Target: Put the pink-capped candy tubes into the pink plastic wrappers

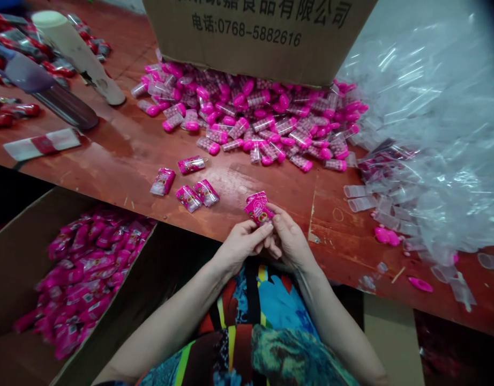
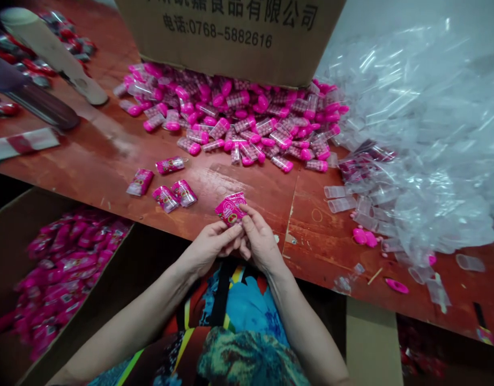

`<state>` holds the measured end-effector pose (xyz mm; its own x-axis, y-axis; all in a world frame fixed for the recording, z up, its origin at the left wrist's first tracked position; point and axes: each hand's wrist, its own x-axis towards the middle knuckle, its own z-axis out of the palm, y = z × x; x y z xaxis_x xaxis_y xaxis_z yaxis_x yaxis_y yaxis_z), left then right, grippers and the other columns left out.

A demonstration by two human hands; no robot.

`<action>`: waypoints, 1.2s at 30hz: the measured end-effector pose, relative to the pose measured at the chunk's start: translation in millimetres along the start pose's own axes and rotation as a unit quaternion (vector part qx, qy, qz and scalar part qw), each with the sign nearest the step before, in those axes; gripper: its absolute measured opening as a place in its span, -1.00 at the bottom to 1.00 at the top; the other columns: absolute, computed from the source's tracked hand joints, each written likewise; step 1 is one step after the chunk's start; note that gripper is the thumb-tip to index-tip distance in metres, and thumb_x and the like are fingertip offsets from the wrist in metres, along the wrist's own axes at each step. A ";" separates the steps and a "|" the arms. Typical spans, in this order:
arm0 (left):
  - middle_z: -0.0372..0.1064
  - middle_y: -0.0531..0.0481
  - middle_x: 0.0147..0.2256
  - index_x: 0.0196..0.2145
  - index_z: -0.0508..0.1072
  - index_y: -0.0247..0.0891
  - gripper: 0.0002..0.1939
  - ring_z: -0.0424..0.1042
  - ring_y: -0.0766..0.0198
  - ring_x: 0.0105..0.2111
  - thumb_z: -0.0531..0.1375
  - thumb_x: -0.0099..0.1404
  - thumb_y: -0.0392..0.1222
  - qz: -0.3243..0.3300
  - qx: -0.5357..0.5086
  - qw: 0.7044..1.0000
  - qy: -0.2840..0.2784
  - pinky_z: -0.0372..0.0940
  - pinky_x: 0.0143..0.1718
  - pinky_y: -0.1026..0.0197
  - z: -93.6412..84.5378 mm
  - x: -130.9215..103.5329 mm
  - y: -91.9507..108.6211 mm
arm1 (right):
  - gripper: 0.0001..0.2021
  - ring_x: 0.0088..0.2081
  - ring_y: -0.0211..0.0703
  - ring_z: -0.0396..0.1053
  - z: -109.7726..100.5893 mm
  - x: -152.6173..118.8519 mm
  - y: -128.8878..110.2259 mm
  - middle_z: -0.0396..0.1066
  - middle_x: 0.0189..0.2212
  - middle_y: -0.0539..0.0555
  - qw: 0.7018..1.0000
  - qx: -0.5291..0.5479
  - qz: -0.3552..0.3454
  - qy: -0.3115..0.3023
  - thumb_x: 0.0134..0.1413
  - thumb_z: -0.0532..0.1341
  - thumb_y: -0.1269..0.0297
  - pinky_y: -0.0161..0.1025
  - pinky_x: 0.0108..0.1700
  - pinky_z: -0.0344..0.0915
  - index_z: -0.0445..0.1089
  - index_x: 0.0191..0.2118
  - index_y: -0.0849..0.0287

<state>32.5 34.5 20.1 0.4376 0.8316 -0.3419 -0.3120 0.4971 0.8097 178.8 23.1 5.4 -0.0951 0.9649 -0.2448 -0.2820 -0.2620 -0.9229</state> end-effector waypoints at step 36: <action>0.42 0.05 -0.49 -0.36 0.54 -0.34 -0.74 0.14 0.51 -0.77 0.34 0.32 -0.06 0.037 0.071 0.993 0.091 -0.15 -0.73 0.33 -10.3 43.1 14.6 | -0.68 -0.12 -0.09 0.53 -16.2 44.2 3.6 0.56 -0.11 0.07 0.933 -0.187 -0.259 0.163 0.24 0.32 0.22 -0.10 -0.03 0.50 0.42 0.09 0.01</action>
<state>38.1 80.1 12.3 0.2539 0.9023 -0.3483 -0.2097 0.4029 0.8909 189.0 65.0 -13.6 0.2734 0.9308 0.2426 0.1498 0.2079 -0.9666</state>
